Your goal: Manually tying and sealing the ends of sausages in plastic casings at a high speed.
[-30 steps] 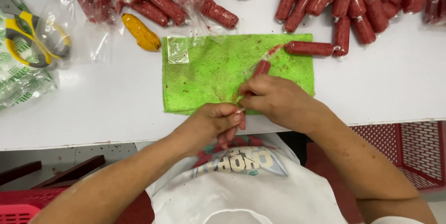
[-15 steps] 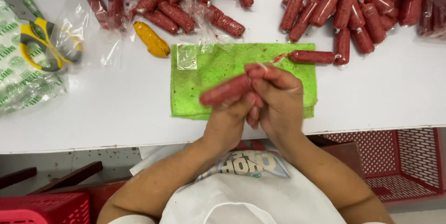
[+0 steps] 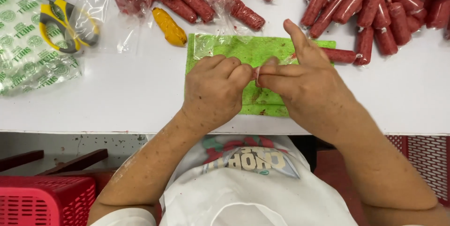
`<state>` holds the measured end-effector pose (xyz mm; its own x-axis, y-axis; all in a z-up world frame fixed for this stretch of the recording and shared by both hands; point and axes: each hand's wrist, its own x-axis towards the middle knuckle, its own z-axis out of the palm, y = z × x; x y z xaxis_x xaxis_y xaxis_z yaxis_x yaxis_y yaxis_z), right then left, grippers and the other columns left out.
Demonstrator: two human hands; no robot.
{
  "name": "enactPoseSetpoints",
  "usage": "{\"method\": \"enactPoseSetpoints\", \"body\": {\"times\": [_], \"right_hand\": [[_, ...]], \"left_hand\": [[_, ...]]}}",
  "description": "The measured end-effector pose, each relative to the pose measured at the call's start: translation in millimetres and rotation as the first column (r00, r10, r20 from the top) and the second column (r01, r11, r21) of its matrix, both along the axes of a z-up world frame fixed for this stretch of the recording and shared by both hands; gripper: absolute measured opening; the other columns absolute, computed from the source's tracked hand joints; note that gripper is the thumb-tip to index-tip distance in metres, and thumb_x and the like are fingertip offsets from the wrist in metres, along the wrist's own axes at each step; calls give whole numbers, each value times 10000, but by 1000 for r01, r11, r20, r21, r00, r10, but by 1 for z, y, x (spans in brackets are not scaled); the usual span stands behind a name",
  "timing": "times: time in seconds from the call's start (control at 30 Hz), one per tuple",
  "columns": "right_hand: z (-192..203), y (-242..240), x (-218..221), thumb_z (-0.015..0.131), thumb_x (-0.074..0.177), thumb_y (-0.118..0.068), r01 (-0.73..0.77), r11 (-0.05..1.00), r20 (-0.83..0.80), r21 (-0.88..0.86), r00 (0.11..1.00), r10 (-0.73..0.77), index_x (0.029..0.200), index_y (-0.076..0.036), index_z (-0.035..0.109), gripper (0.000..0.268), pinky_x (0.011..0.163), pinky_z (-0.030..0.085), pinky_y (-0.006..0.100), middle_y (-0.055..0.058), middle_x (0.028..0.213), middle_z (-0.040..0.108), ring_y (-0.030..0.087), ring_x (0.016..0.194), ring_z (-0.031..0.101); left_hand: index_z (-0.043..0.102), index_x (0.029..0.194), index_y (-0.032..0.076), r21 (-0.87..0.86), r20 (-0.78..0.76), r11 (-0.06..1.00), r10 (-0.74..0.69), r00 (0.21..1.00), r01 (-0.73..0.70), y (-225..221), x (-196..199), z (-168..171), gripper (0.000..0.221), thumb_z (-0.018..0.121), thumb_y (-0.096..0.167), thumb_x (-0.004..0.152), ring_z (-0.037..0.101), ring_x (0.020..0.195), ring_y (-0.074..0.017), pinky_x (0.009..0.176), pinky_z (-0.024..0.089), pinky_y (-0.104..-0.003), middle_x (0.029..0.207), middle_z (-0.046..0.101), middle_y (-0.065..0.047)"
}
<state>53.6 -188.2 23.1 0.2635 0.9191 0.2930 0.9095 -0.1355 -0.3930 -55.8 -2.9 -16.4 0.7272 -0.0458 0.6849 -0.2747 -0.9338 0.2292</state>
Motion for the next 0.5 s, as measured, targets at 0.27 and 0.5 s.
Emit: {"method": "enactPoseSetpoints", "body": {"times": [0.27,0.5], "right_hand": [[-6,8,36,644,948,-157,-286,957,-456,50,846,277,1020,-128,764,143,1056,480,415,-20,978,772,363,1370,470],[-74,7,-1,759,852,-11,171,946,-782,275,613,116,1066,-12,724,217,1092,523,469,163,1120,726,345,1179,655]], "left_hand": [[459,1162,80,-288,-369,884,-458,809,369,17,13,-1,514,570,536,952,568,972,-288,456,460,-404,1023,539,-109],[537,1015,46,-153,-55,961,-243,969,232,-9,2,-56,226,653,235,973,630,849,-315,730,569,-409,951,582,-142]]}}
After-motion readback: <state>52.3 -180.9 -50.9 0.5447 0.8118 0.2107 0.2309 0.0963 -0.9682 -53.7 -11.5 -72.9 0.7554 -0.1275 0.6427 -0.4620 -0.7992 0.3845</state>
